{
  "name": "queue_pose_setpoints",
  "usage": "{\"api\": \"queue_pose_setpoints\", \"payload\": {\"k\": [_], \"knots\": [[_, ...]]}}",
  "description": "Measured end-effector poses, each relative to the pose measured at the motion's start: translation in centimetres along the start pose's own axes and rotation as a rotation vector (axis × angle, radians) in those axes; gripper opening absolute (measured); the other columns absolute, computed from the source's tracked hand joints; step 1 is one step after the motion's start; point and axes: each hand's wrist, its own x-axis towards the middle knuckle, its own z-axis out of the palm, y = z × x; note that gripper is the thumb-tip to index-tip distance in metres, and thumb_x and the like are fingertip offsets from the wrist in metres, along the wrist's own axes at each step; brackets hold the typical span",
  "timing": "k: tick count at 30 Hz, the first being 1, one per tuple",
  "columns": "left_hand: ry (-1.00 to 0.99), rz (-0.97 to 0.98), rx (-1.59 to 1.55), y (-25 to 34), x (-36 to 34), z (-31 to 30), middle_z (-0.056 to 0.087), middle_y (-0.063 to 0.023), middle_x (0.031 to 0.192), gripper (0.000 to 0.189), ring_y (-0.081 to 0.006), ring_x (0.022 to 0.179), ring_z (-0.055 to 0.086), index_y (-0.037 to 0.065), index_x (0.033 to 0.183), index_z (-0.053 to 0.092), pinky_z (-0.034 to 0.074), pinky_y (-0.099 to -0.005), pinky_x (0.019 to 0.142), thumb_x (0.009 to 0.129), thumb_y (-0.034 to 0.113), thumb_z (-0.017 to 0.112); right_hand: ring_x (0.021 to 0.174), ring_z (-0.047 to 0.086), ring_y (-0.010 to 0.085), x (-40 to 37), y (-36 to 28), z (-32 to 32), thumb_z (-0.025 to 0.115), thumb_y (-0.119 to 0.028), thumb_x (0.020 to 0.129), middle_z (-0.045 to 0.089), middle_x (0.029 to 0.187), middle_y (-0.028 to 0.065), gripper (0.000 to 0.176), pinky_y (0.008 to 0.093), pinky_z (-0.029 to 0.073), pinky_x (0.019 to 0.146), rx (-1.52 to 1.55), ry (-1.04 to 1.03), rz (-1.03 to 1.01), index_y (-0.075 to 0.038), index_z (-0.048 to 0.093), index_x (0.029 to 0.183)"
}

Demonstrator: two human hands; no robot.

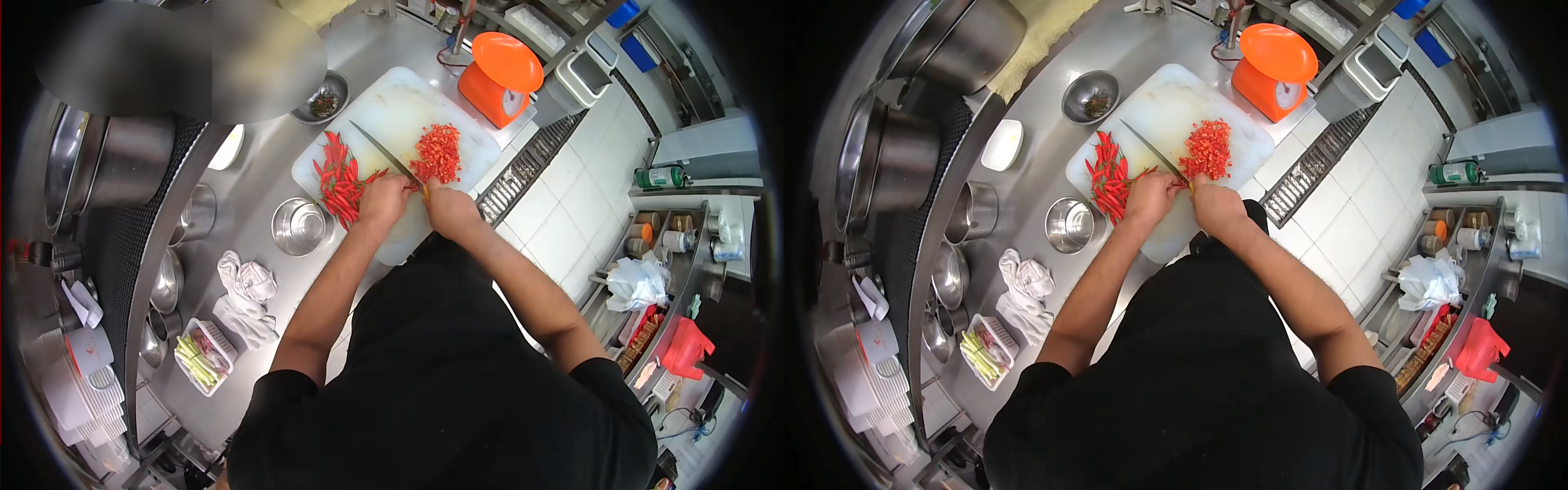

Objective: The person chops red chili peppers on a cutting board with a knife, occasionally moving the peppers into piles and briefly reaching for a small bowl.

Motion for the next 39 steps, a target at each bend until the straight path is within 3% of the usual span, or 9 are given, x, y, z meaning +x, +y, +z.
{"api": "queue_pose_setpoints", "payload": {"k": [6,9,11,17,21,27,36,39], "knots": [[0.022,0.004,0.012,-0.1,0.4,0.0,0.075,-0.0163,0.095,0.016,-0.0359,0.089,0.072,0.006,0.1,0.078,0.057,-0.0473,0.083,0.09,0.017,0.075,0.079,0.077,0.0364,-1.4,-0.5,-1.7,0.058,-0.023,0.103,0.076,0.086,0.0194,0.026,0.0466,0.061,0.068,-0.069,-0.034,0.03,0.0,0.053,0.114],[0.032,0.004,-0.006,-0.5,0.4,0.4,0.075,-0.0164,0.094,0.017,-0.0361,0.089,0.072,0.005,0.1,0.078,0.057,-0.0477,0.082,0.09,0.019,0.075,0.081,0.075,0.0398,-1.0,-0.3,0.8,0.061,-0.027,0.103,0.075,0.086,0.0199,0.031,0.051,0.059,0.071,0.001,-0.029,0.097,0.001,0.051,0.113],[0.032,0.003,-0.017,-0.4,0.5,0.3,0.074,-0.0171,0.093,0.018,-0.0363,0.089,0.072,0.005,0.099,0.078,0.057,-0.0481,0.081,0.09,0.02,0.075,0.079,0.076,0.0388,-0.4,0.1,1.1,0.06,-0.023,0.102,0.076,0.086,0.0198,0.026,0.0494,0.061,0.071,-0.008,0.01,0.044,0.0,0.053,0.113],[0.037,0.015,0.01,-0.4,0.5,0.3,0.074,-0.0171,0.091,0.018,-0.0367,0.086,0.072,0.005,0.097,0.077,0.057,-0.0482,0.079,0.091,0.022,0.076,0.085,0.077,0.0388,-0.9,-0.8,-2.7,0.058,-0.021,0.102,0.076,0.092,0.0224,0.025,0.0485,0.061,0.074,-0.031,-0.06,0.039,0.0,0.054,0.115],[0.059,0.012,-0.012,-0.5,0.3,0.5,0.074,-0.0172,0.092,0.018,-0.0374,0.086,0.072,0.004,0.095,0.076,0.057,-0.0482,0.078,0.09,0.021,0.076,0.089,0.077,0.0387,-1.4,-0.7,-1.1,0.056,-0.02,0.102,0.075,0.097,0.0236,0.024,0.0483,0.061,0.078,-0.046,-0.101,0.089,0.001,0.054,0.115],[0.1,0.052,-0.012,-0.2,0.4,0.6,0.074,-0.0174,0.094,0.014,-0.0377,0.086,0.072,0.003,0.094,0.075,0.058,-0.049,0.078,0.089,0.016,0.075,0.086,0.077,0.0378,-0.3,-0.5,-0.7,0.056,-0.015,0.1,0.076,0.095,0.0221,0.02,0.0464,0.062,0.077,-0.02,-0.052,0.051,0.0,0.053,0.113],[0.124,0.03,-0.016,-0.2,-0.3,0.9,0.074,-0.0163,0.091,0.009,-0.0372,0.084,0.072,0.004,0.092,0.074,0.058,-0.048,0.076,0.086,0.011,0.071,0.079,0.077,0.0377,-0.9,-0.4,0.5,0.058,-0.02,0.101,0.076,0.086,0.0193,0.026,0.0491,0.061,0.071,-0.041,-0.014,0.078,0.001,0.052,0.114],[0.112,0.024,-0.025,-0.7,-0.3,1.1,0.074,-0.0159,0.091,0.009,-0.0368,0.084,0.072,0.004,0.092,0.074,0.058,-0.0476,0.075,0.086,0.011,0.071,0.079,0.077,0.0379,-0.1,0.5,0.8,0.057,-0.021,0.102,0.076,0.087,0.0198,0.026,0.049,0.061,0.07,-0.057,0.019,-0.018,0.001,0.051,0.115]]}}
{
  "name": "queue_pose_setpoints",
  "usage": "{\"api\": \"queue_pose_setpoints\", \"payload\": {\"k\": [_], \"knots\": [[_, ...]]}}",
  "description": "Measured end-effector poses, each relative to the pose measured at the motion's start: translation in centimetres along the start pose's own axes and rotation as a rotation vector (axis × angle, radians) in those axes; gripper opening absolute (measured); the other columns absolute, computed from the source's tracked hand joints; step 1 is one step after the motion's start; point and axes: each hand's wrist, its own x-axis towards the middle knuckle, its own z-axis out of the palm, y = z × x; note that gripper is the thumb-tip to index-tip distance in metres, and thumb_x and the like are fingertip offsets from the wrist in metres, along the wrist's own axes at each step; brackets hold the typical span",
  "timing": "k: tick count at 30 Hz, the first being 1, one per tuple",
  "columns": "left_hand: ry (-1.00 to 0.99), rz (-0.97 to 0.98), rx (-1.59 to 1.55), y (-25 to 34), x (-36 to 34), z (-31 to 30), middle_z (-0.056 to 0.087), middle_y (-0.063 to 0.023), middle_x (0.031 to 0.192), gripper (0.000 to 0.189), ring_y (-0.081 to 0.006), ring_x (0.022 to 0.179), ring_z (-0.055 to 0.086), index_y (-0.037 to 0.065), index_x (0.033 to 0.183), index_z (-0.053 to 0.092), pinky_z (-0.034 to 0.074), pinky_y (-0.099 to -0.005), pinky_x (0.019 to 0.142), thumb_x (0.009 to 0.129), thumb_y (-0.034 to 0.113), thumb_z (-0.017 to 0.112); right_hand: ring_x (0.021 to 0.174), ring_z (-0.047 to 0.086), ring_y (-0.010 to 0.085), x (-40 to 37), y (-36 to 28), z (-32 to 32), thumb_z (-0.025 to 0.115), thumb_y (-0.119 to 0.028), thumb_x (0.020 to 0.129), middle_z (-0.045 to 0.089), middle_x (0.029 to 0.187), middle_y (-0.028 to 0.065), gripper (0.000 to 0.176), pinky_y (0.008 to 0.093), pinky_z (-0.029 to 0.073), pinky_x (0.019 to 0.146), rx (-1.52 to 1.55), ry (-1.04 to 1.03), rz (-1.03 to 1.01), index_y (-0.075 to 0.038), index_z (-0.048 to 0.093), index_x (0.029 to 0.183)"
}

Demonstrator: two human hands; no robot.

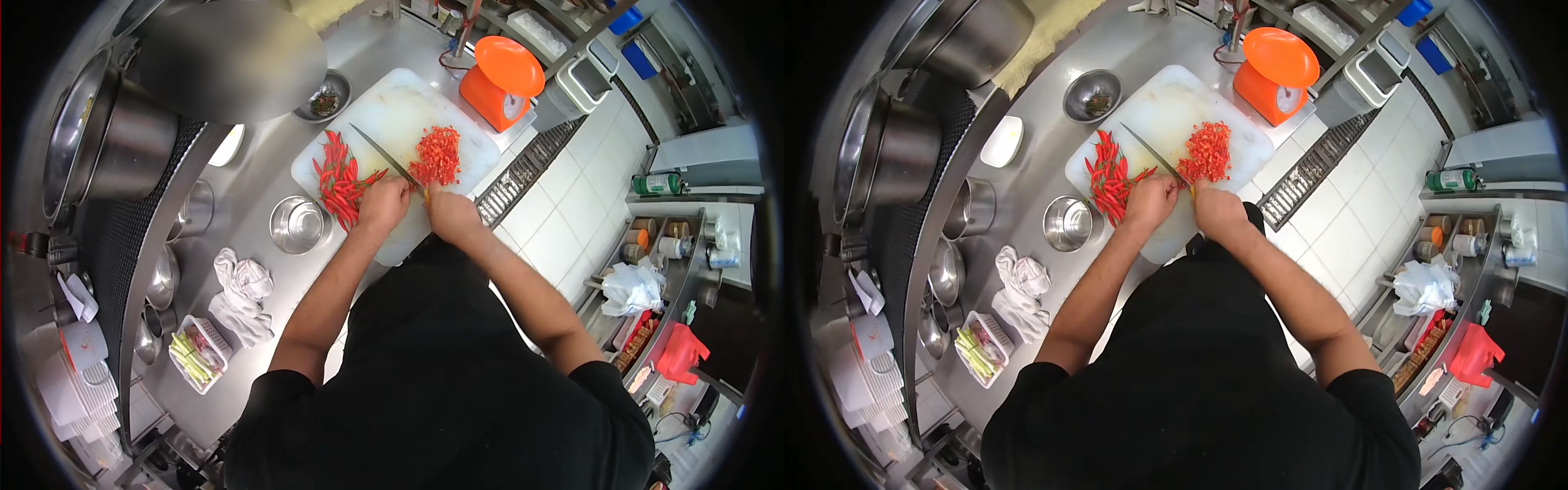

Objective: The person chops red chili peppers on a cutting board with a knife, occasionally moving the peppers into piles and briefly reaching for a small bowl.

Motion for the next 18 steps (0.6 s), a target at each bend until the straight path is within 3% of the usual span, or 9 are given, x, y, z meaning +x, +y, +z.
{"api": "queue_pose_setpoints", "payload": {"k": [6,18], "knots": [[0.015,-0.01,-0.019,0.1,0.3,-0.1,0.074,-0.0158,0.091,0.01,-0.0364,0.084,0.072,0.004,0.091,0.074,0.058,-0.0478,0.075,0.086,0.012,0.071,0.081,0.077,0.0375,-1.2,-0.9,-3.2,0.058,-0.024,0.103,0.076,0.089,0.0204,0.029,0.0481,0.061,0.072,0.002,-0.094,0.036,0.001,0.051,0.117],[0.004,-0.087,0.033,1.0,0.3,-0.2,0.074,-0.0162,0.092,0.009,-0.038,0.084,0.072,0.005,0.09,0.073,0.058,-0.0504,0.076,0.086,0.013,0.07,0.084,0.076,0.0395,-0.7,0.5,-1.2,0.062,-0.027,0.102,0.075,0.089,0.021,0.032,0.051,0.059,0.075,0.061,-0.062,0.033,0.0,0.051,0.116]]}}
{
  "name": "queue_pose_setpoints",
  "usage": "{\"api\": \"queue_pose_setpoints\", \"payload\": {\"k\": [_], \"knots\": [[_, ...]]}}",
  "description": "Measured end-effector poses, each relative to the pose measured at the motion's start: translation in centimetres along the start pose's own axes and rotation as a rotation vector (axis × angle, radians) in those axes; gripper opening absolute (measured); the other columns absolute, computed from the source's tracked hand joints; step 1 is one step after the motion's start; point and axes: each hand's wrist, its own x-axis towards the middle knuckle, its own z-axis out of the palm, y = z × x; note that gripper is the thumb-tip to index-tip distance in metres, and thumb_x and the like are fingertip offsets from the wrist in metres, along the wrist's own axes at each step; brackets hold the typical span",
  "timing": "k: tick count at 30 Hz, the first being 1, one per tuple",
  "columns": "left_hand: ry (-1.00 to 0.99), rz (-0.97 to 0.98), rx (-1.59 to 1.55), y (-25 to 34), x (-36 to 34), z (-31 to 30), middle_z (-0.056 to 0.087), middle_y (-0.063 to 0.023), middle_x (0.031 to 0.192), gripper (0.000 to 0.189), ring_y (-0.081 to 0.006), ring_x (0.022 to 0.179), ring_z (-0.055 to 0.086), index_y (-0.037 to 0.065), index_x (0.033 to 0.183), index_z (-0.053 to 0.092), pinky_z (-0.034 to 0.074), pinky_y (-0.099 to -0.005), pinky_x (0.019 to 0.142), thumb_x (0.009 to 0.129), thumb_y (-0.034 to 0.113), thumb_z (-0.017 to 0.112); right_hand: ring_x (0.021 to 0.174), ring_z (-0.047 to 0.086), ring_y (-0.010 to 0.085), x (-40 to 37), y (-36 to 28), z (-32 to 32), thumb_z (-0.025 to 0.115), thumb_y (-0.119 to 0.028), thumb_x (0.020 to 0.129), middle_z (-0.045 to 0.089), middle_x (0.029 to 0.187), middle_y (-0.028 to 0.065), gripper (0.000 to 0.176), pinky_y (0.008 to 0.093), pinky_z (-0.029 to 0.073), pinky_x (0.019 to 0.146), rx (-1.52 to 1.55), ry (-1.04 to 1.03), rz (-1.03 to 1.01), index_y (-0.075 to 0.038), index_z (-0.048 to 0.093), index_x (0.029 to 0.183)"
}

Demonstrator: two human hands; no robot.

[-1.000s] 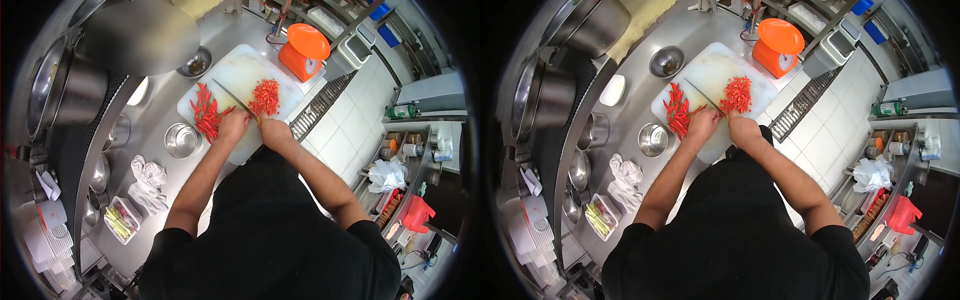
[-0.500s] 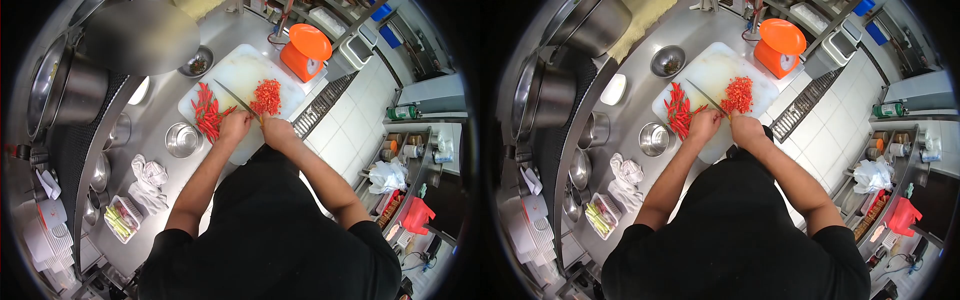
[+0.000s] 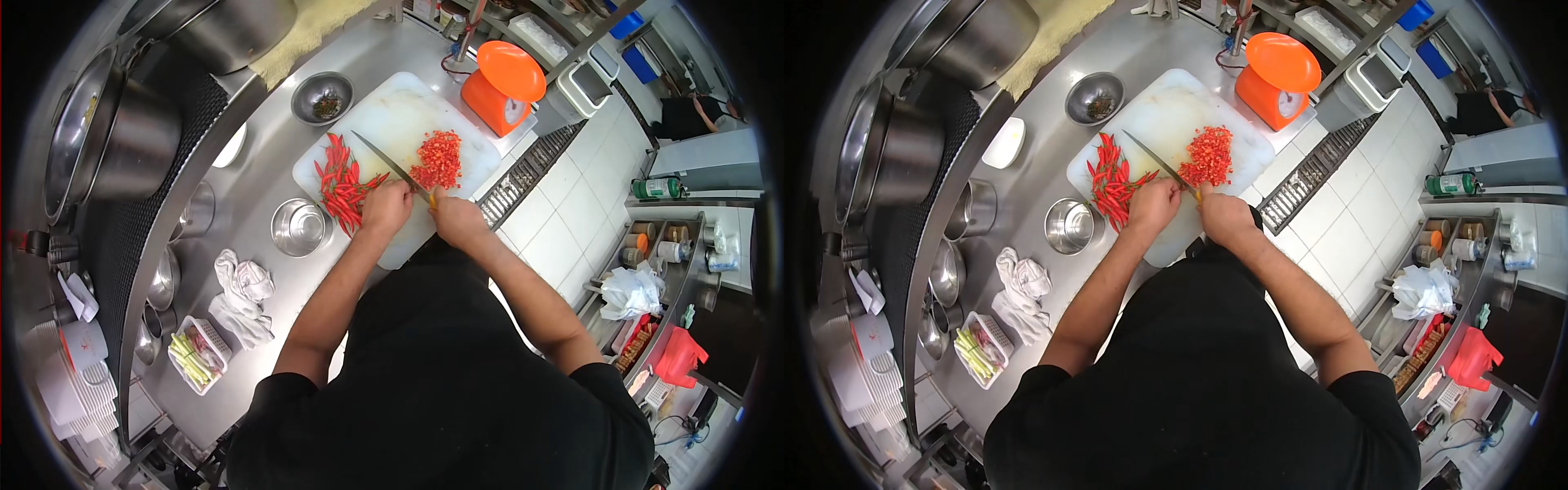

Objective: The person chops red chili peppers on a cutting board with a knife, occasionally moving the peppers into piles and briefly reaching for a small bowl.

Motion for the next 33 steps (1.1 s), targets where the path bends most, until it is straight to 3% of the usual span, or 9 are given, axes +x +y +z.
{"api": "queue_pose_setpoints", "payload": {"k": [15,21,24,30,33], "knots": [[-0.068,-0.055,-0.008,0.4,0.1,-0.4,0.074,-0.0186,0.091,0.011,-0.0388,0.085,0.073,0.005,0.088,0.073,0.058,-0.0518,0.08,0.085,0.015,0.069,0.082,0.077,0.0366,-1.4,-1.8,-2.7,0.059,-0.025,0.103,0.076,0.087,0.0207,0.028,0.0478,0.061,0.073,-0.11,-0.031,0.021,0.0,0.051,0.113],[-0.042,-0.044,0.022,0.6,0.3,-0.6,0.073,-0.0196,0.091,0.013,-0.0391,0.085,0.073,0.004,0.088,0.073,0.058,-0.0523,0.08,0.084,0.015,0.069,0.08,0.076,0.0389,0.4,-1.2,1.3,0.06,-0.028,0.103,0.075,0.086,0.0212,0.032,0.0499,0.06,0.07,-0.051,0.022,0.058,0.001,0.051,0.114],[-0.048,-0.027,0.029,0.9,0.3,-0.6,0.073,-0.02,0.09,0.013,-0.0393,0.084,0.073,0.004,0.088,0.073,0.058,-0.0525,0.079,0.084,0.016,0.069,0.078,0.077,0.0369,0.7,-0.9,0.4,0.056,-0.02,0.102,0.076,0.085,0.0194,0.023,0.0466,0.062,0.069,-0.105,0.046,0.003,-0.001,0.052,0.113],[-0.051,-0.044,0.028,0.4,0.1,0.0,0.073,-0.0198,0.09,0.013,-0.0394,0.083,0.072,0.004,0.086,0.072,0.058,-0.0521,0.078,0.084,0.016,0.069,0.082,0.077,0.0382,-0.9,-1.7,-1.8,0.057,-0.021,0.102,0.076,0.089,0.0212,0.028,0.0488,0.061,0.073,-0.105,-0.046,0.019,0.002,0.052,0.118],[-0.034,-0.052,0.018,0.2,0.3,0.4,0.073,-0.0189,0.089,0.012,-0.0392,0.085,0.072,0.004,0.084,0.07,0.057,-0.0517,0.078,0.083,0.016,0.07,0.085,0.077,0.0387,0.0,-1.6,0.4,0.058,-0.024,0.103,0.076,0.09,0.0218,0.033,0.0492,0.061,0.076,-0.026,-0.046,0.079,0.003,0.051,0.12]]}}
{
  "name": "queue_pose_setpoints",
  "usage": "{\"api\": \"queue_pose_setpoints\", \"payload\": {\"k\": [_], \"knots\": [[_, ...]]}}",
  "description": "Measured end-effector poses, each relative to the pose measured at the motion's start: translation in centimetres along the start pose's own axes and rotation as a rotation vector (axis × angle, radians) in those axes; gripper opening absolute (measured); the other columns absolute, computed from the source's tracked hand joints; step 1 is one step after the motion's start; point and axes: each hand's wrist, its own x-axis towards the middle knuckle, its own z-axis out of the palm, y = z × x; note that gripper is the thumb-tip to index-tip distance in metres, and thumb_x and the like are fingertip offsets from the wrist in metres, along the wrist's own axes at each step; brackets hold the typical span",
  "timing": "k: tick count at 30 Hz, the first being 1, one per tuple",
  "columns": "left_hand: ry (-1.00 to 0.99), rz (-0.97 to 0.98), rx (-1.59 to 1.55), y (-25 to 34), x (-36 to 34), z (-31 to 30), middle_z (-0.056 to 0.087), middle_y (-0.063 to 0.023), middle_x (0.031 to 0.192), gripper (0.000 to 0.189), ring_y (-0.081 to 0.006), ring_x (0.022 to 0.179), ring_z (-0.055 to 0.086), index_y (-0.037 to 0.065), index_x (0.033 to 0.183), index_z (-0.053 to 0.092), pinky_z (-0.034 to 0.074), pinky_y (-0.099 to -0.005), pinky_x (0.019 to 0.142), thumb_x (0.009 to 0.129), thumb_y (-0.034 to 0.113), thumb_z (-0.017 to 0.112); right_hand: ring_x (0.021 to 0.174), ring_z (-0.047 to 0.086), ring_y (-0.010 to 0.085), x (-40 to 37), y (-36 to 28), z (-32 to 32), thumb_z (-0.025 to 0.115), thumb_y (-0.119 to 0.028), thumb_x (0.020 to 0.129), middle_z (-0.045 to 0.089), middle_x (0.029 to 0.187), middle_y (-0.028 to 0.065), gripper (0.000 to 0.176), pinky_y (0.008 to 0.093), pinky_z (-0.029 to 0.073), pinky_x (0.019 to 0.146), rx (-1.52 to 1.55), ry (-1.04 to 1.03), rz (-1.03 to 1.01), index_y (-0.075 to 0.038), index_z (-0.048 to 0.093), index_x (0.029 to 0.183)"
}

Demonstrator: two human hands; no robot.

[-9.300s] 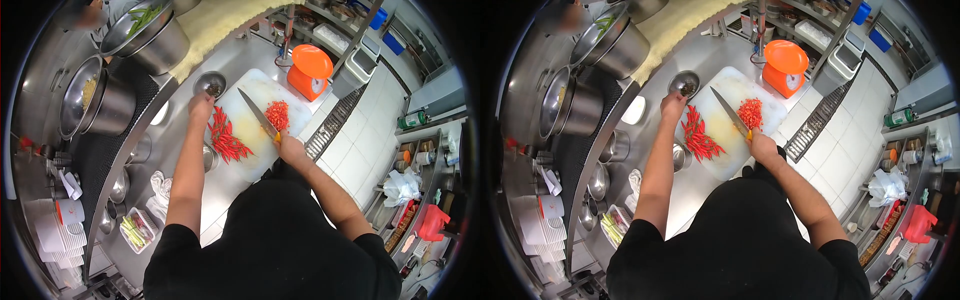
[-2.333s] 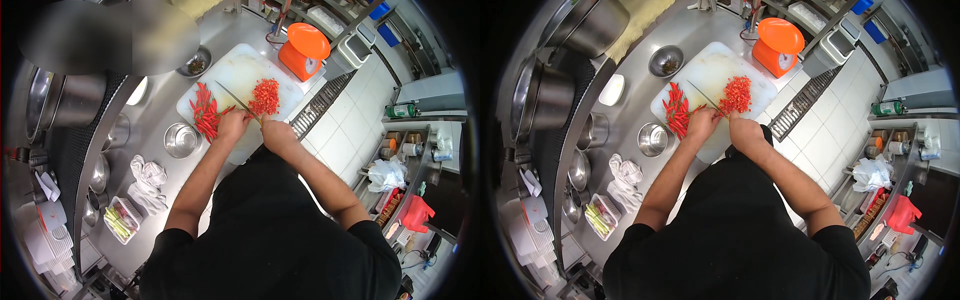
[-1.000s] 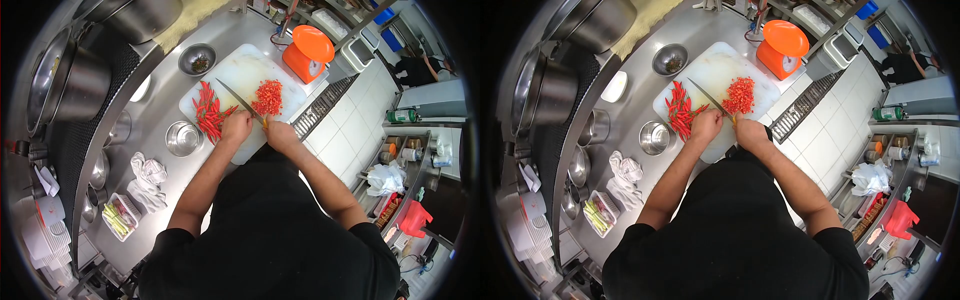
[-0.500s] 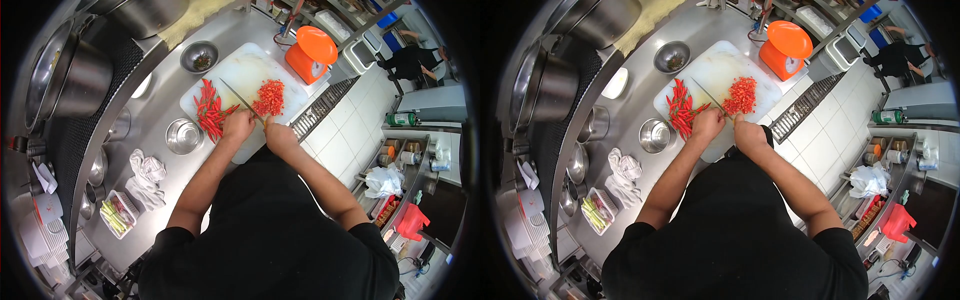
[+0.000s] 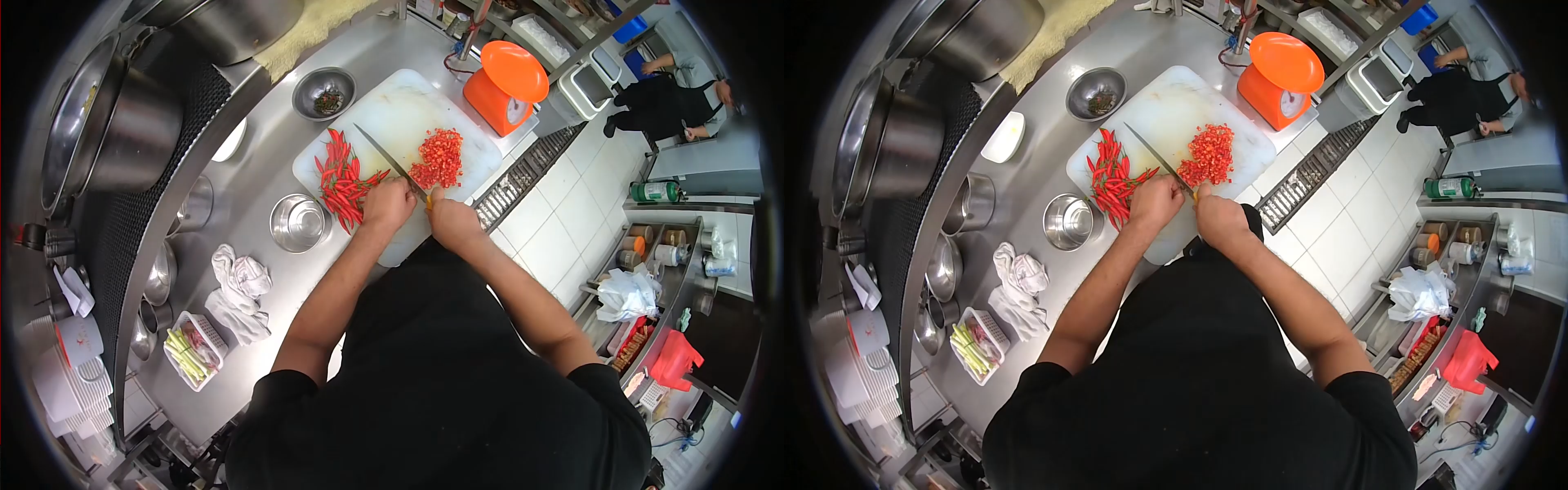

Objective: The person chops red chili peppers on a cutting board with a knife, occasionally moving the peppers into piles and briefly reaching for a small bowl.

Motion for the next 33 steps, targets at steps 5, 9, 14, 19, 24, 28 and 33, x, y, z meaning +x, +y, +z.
{"api": "queue_pose_setpoints", "payload": {"k": [5,9,14,19,24,28,33], "knots": [[-0.025,-0.004,0.024,-0.1,0.2,0.1,0.072,-0.0186,0.088,0.012,-0.0391,0.084,0.071,0.004,0.084,0.07,0.057,-0.0514,0.078,0.083,0.016,0.07,0.085,0.075,0.0427,0.2,1.2,0.2,0.059,-0.03,0.104,0.074,0.09,0.0249,0.037,0.0518,0.059,0.075,0.095,0.021,-0.024,0.002,0.049,0.12],[-0.002,0.046,0.042,-0.1,-0.1,-0.1,0.072,-0.0182,0.09,0.013,-0.0384,0.085,0.072,0.004,0.086,0.069,0.058,-0.0517,0.078,0.084,0.017,0.068,0.084,0.073,0.046,-0.6,1.7,0.9,0.059,-0.032,0.104,0.073,0.089,0.0272,0.037,0.0547,0.058,0.075,0.195,0.049,0.002,0.001,0.047,0.118],[-0.008,0.123,0.16,-0.3,0.1,1.0,0.073,-0.0182,0.096,0.022,-0.035,0.091,0.073,0.001,0.099,0.069,0.06,-0.0479,0.081,0.087,0.019,0.067,0.083,0.073,0.0463,-1.2,1.8,1.4,0.06,-0.032,0.104,0.073,0.088,0.0278,0.038,0.0554,0.058,0.075,0.206,0.066,0.024,0.001,0.047,0.117],[-0.023,0.088,0.223,0.5,-0.3,0.6,0.072,-0.0191,0.099,0.026,-0.0366,0.09,0.073,-0.001,0.102,0.066,0.061,-0.0476,0.081,0.087,0.02,0.067,0.084,0.073,0.046,-0.6,2.3,1.4,0.061,-0.032,0.103,0.073,0.088,0.0276,0.039,0.0556,0.058,0.076,0.193,0.099,0.013,0.001,0.048,0.118],[0.051,0.042,0.11,0.3,0.3,-0.1,0.071,-0.0198,0.097,0.02,-0.039,0.085,0.072,0.002,0.097,0.063,0.059,-0.0498,0.077,0.088,0.02,0.067,0.085,0.072,0.0464,-0.1,3.4,-0.1,0.062,-0.032,0.102,0.073,0.089,0.0272,0.039,0.0565,0.057,0.078,0.17,0.126,-0.008,0.0,0.049,0.119],[0.308,0.037,-0.083,-1.8,3.6,-4.2,0.069,-0.0181,0.085,0.013,-0.0381,0.075,0.069,0.006,0.089,0.062,0.056,-0.0495,0.069,0.089,0.018,0.067,0.085,0.072,0.0467,-0.7,2.8,-0.7,0.061,-0.032,0.102,0.073,0.09,0.0269,0.039,0.057,0.056,0.079,0.192,0.104,-0.02,0.0,0.049,0.12],[0.51,-0.061,-0.047,-7.1,10.1,-11.0,0.073,-0.0154,0.079,0.014,-0.0351,0.075,0.073,0.006,0.092,0.068,0.058,-0.0451,0.071,0.089,0.02,0.071,0.087,0.072,0.0467,-0.8,2.1,0.1,0.061,-0.033,0.102,0.073,0.091,0.0271,0.039,0.0571,0.056,0.079,0.19,0.105,-0.028,-0.001,0.05,0.121]]}}
